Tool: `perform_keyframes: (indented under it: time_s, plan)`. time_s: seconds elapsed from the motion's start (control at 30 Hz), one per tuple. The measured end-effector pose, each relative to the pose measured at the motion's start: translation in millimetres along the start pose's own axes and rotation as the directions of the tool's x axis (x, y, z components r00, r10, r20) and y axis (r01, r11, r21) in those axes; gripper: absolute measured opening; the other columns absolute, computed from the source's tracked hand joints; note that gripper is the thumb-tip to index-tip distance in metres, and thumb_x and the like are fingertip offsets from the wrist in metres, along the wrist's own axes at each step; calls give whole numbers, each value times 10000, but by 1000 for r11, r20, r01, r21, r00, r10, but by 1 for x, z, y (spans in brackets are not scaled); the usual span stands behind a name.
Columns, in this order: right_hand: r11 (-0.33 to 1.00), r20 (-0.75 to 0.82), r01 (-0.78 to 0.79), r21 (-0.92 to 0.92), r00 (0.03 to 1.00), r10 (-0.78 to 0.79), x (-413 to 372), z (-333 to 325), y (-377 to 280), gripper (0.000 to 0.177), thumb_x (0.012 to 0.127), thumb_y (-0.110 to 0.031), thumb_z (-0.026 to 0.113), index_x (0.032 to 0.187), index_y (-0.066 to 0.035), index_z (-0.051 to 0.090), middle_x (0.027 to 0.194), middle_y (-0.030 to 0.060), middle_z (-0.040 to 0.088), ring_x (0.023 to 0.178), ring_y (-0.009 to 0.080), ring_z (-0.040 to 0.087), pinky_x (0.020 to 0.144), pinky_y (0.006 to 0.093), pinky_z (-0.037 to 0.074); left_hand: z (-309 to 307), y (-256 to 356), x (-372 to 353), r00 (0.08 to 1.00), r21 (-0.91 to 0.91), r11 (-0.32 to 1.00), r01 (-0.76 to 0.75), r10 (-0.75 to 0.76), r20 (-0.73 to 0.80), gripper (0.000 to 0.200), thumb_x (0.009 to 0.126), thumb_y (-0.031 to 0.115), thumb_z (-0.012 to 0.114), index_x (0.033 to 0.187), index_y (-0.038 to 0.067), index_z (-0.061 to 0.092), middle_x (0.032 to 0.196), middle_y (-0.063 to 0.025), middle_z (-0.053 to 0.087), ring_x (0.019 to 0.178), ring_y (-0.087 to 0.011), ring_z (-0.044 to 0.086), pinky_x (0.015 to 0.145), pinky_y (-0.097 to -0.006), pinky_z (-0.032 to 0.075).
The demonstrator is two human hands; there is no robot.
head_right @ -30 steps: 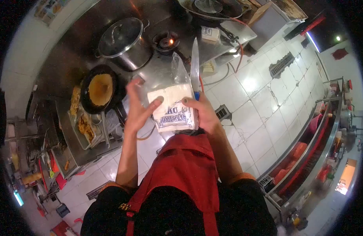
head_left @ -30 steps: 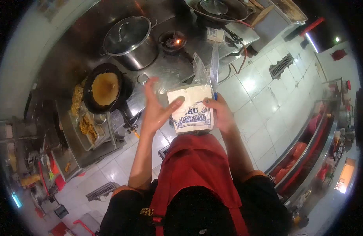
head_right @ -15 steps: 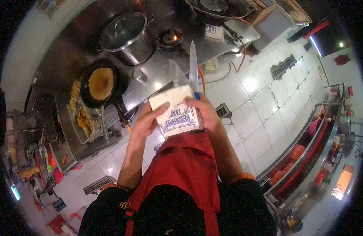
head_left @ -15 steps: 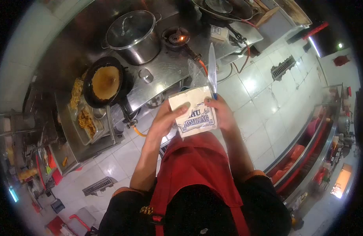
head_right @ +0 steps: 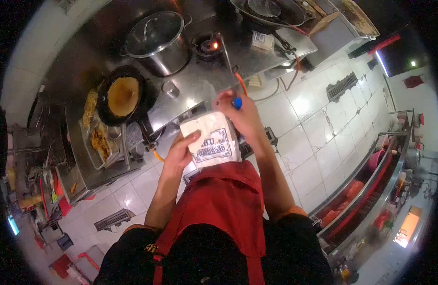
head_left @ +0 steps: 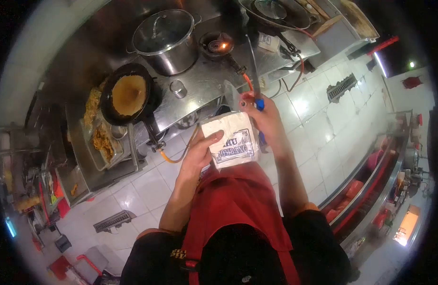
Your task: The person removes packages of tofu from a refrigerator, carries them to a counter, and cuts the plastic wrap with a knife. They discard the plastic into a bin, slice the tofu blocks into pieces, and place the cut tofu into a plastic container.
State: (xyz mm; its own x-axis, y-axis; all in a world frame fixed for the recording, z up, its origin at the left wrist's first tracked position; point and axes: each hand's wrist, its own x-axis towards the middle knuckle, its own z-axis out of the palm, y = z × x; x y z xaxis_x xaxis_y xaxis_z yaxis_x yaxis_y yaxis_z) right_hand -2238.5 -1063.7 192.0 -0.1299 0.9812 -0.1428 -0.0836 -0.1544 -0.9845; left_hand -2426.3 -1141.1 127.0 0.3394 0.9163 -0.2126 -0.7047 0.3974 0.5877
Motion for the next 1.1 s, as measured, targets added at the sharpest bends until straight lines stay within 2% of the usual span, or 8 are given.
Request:
perform_keyframes:
  time_s: [0.1, 0.3, 0.37, 0.47, 0.73, 0.93, 1.03, 1.1]
  plan:
    - [995, 168, -72, -65, 982, 82, 12, -3, 4, 216, 814, -132, 732, 957, -6, 632, 878, 34, 653, 827, 104, 595, 756, 240, 463, -1, -5, -2, 999, -23, 1000, -12, 11, -36, 516, 896, 107, 631, 1345, -47, 430, 1264, -169, 579, 1141, -270, 593, 971, -393, 493]
    - [1000, -58, 1, -25, 998, -2, -1, 5, 15, 112, 855, -64, 666, 937, -12, 610, 829, 10, 630, 799, 94, 591, 713, 231, 457, -15, -10, -2, 983, -225, 970, -93, 54, -174, 449, 918, 98, 583, 1319, -54, 453, 1229, -151, 598, 1104, -248, 611, 952, -379, 502]
    - [995, -74, 7, 101, 997, 1, -5, 3, 26, 141, 875, -35, 642, 938, -87, 527, 806, 6, 599, 452, 18, 362, 402, 201, 263, -26, -12, -1, 978, -261, 960, -98, 44, -203, 449, 928, 115, 576, 1324, -51, 447, 1243, -160, 590, 1118, -265, 603, 967, -393, 494]
    - [952, -70, -165, 258, 980, 189, -15, -5, 22, 162, 882, -35, 629, 944, -100, 494, 761, -9, 558, 453, 25, 359, 405, 195, 270, -24, -5, 0, 966, -322, 936, -142, 59, -253, 454, 944, 152, 569, 1333, -41, 438, 1274, -175, 572, 1153, -297, 581, 997, -424, 474]
    - [950, 42, -95, 299, 995, 86, -62, -14, 46, 152, 899, -49, 578, 993, -92, 466, 790, 5, 495, 502, 43, 376, 422, 201, 305, -41, 16, 15, 924, -406, 863, -302, 160, -348, 497, 955, 261, 577, 1370, 26, 436, 1363, -155, 527, 1244, -333, 515, 1058, -505, 407]
    - [989, 209, -78, 127, 977, 50, -92, -27, 58, 123, 905, -94, 577, 1001, -69, 505, 820, -7, 556, 566, 37, 428, 495, 195, 322, -54, 28, 20, 878, -349, 850, -394, 237, -415, 468, 957, 229, 571, 1355, 20, 442, 1364, -127, 522, 1254, -304, 500, 1067, -470, 398]
    - [957, 26, -289, 12, 957, 289, -97, -43, 48, 129, 896, -92, 575, 1013, -49, 540, 826, 5, 568, 655, 67, 472, 574, 229, 387, -57, 40, 15, 849, -334, 813, -477, 328, -415, 463, 948, 219, 579, 1351, 28, 453, 1370, -121, 517, 1264, -302, 490, 1079, -470, 388]
    - [963, -42, -225, -150, 974, 221, -83, -50, 92, 114, 890, -93, 581, 987, -42, 550, 814, 11, 564, 682, 91, 487, 616, 248, 407, -63, 46, 11, 837, -384, 759, -526, 380, -394, 474, 931, 213, 597, 1347, 31, 461, 1369, -120, 519, 1269, -303, 484, 1091, -476, 373]
